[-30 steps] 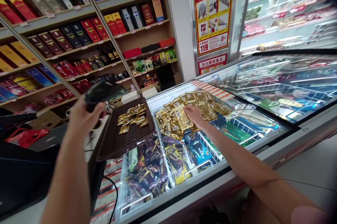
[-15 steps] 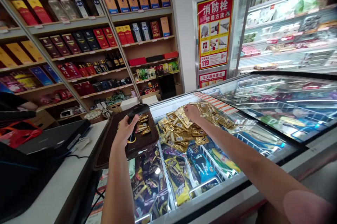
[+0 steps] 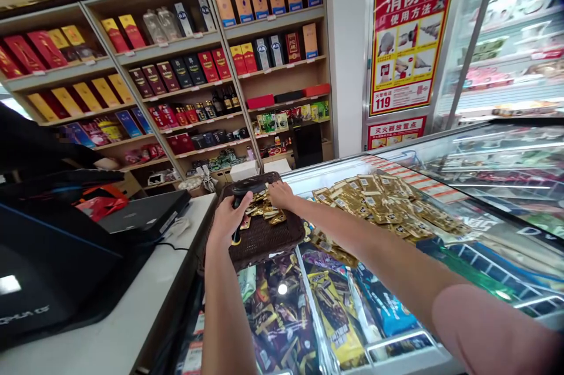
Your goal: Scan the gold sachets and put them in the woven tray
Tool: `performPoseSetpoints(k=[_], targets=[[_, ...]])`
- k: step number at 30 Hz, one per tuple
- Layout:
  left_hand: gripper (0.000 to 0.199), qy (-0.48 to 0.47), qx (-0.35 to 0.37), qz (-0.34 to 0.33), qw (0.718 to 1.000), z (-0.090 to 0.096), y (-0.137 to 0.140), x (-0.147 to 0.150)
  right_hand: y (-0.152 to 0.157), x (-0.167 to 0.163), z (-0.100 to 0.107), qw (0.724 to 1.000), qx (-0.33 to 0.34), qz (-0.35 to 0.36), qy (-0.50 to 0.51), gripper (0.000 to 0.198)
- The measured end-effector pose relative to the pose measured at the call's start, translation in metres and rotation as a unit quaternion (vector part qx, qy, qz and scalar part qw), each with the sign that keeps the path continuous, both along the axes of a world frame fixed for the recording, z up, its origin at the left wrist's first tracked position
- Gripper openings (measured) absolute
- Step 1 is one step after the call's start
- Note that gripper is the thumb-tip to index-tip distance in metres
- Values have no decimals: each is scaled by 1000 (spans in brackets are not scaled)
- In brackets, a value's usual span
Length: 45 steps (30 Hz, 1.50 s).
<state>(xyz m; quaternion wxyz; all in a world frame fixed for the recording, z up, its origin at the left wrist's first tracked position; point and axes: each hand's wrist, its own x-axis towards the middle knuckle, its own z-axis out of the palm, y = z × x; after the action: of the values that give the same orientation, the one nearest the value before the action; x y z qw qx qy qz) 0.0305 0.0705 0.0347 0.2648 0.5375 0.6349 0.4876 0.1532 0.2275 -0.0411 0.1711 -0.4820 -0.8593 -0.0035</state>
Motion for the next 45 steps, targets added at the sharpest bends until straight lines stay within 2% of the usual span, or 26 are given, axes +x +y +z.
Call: performPoseSetpoints(k=[4,6,9,14,18,23,25,26,29,30,32,35,39,42,45], targets=[[50,-1,-4,-10,1000,3,-4,3,22,-24,-11,998,-49,-16,-28,64],[50,5,-6,-11,1000,3,-6,4,27,-29,-15,995,-85,-19,-50,68],[51,15,-4,-12,1000,1,-4,3,20,-32,-17,990,-120,0,-71,63],[52,36,17,-9,999,-3,5,3,-15,-30,-17,987,-135,68,-51,41],[51,40,29,-19,999,-5,10,7,-38,-20,-11,989,-130,68,32,27],[51,37,27,-29,999,0,5,15,-49,15,8,970,-180,33,163,19],[52,33,25,-34,999,3,2,18,-56,40,12,934,-229,17,275,24],[53,29,20,-37,999,5,1,19,-60,55,12,896,-267,14,354,27],[53,20,1,-57,998,7,-1,23,-77,108,6,730,-390,41,561,31],[53,18,-4,-70,997,7,-2,26,-83,127,2,697,-406,49,589,30],[53,15,-12,-102,995,7,-2,33,-94,160,-8,669,-414,40,616,28],[55,12,-15,-145,989,4,-2,46,-104,195,-22,679,-365,-16,636,25],[54,-1,-11,-181,983,-2,0,63,-107,213,-33,703,-272,-77,653,21],[51,1,-8,-203,979,-7,2,73,-106,220,-35,729,-226,-79,642,24],[47,28,-16,-238,971,-12,4,80,-107,227,-35,732,-197,-65,649,27]])
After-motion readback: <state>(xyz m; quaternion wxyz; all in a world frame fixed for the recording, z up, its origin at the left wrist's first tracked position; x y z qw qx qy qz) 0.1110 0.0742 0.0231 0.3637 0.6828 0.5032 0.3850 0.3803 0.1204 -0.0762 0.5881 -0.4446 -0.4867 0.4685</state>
